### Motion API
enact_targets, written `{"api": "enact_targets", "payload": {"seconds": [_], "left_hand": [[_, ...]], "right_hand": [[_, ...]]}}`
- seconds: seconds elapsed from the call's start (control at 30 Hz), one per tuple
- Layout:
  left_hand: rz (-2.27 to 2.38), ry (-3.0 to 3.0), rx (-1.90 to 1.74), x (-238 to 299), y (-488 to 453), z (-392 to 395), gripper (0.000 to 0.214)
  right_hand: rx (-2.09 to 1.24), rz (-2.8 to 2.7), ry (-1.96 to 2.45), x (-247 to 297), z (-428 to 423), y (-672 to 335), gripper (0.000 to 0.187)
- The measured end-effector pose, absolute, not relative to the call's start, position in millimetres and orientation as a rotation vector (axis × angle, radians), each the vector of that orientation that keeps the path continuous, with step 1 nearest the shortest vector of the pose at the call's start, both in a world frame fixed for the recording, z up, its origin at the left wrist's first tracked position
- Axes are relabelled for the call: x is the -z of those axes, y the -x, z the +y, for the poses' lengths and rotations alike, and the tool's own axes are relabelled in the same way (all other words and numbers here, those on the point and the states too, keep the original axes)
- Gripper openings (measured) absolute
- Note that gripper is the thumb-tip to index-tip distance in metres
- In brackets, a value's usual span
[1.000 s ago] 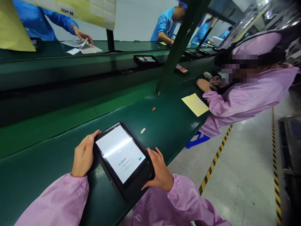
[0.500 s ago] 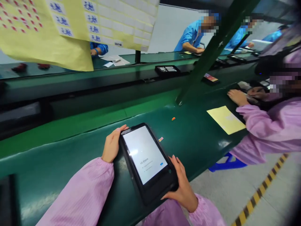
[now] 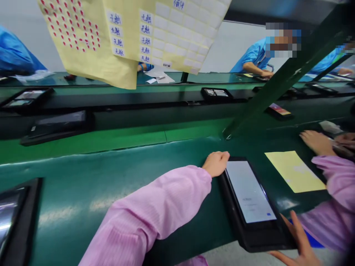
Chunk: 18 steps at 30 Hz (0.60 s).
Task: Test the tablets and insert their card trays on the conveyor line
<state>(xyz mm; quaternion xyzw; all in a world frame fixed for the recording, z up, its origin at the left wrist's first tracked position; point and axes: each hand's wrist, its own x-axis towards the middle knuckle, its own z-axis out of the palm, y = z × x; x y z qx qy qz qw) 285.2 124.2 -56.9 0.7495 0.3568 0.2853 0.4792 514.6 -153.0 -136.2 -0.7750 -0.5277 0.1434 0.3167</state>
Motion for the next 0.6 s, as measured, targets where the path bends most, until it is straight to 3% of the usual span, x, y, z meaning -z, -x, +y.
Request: {"api": "enact_targets", "payload": {"seconds": [0.2,0.4,0.6], "left_hand": [[0.702,-2.074,-0.504,66,-309,146,0.04],[0.801,-2.306,-0.403,72,-285,191,0.039],[0.878,-2.379,-0.31,77,-289,189,0.038]], "right_hand": [[-0.413,-1.467,2.11,128,-139,-570,0.11],[-0.489,-1.497,2.099,121,-90,-581,0.121],[-0.573,-1.539,2.109,112,-64,-587,0.112]]}}
